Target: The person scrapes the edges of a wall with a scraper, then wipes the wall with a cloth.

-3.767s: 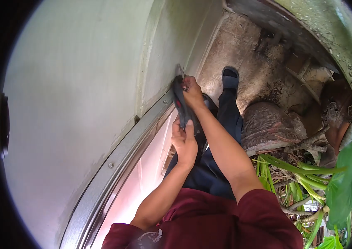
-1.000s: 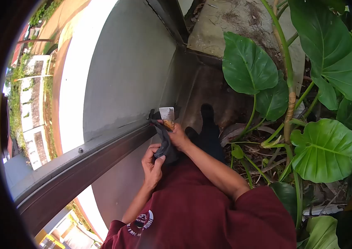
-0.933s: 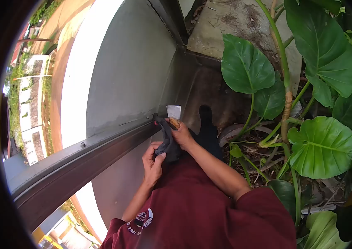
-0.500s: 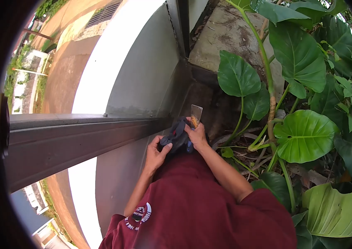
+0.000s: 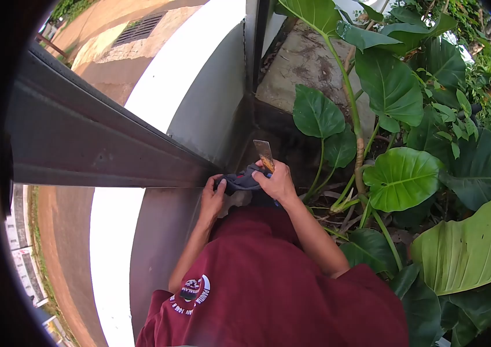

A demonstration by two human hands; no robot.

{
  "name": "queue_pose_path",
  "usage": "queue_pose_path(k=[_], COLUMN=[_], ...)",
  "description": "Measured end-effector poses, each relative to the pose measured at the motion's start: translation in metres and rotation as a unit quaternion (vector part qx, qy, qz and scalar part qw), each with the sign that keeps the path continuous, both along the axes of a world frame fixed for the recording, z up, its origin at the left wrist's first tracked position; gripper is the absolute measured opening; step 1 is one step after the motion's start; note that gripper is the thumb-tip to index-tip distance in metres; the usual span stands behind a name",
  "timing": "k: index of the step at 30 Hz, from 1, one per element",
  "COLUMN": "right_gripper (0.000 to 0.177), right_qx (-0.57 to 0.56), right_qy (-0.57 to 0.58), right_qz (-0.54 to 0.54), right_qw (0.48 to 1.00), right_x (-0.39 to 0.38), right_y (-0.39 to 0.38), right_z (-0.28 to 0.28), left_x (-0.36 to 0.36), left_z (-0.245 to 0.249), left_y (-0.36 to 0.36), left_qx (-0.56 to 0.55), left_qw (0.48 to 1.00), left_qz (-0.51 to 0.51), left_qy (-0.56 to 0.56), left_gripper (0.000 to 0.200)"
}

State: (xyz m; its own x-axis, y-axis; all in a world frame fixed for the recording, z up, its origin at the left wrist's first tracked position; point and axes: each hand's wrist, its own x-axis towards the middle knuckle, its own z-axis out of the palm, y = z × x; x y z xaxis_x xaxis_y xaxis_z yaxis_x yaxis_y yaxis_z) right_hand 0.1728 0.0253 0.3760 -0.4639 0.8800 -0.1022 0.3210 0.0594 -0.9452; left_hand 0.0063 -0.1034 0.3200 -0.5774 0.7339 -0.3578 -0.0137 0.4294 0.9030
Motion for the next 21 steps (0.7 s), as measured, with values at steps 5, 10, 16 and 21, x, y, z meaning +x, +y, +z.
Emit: queue_pose_path(k=[5, 10, 16, 21], right_gripper=[0.023, 0.022, 0.025, 0.026], right_qx=[-0.086, -0.148, -0.188, -0.202], right_qy=[-0.014, 0.03, 0.1, 0.106], right_qz=[-0.051, -0.049, -0.003, -0.032], right_qw=[0.995, 0.987, 0.977, 0.973], right_x=[-0.005, -0.007, -0.016, -0.017], right_y=[-0.014, -0.027, -0.03, -0.023], right_z=[0.014, 0.015, 0.028, 0.028], left_x=[0.004, 0.006, 0.003, -0.005], left_z=[0.01, 0.029, 0.013, 0.036], left_y=[0.001, 0.0, 0.004, 0.0], left_qx=[0.025, 0.112, 0.187, 0.105], left_qw=[0.983, 0.977, 0.97, 0.987], left_qz=[-0.039, -0.147, -0.148, -0.12], left_qy=[0.176, 0.11, 0.053, -0.001], left_gripper=[0.047, 0.05, 0.034, 0.021])
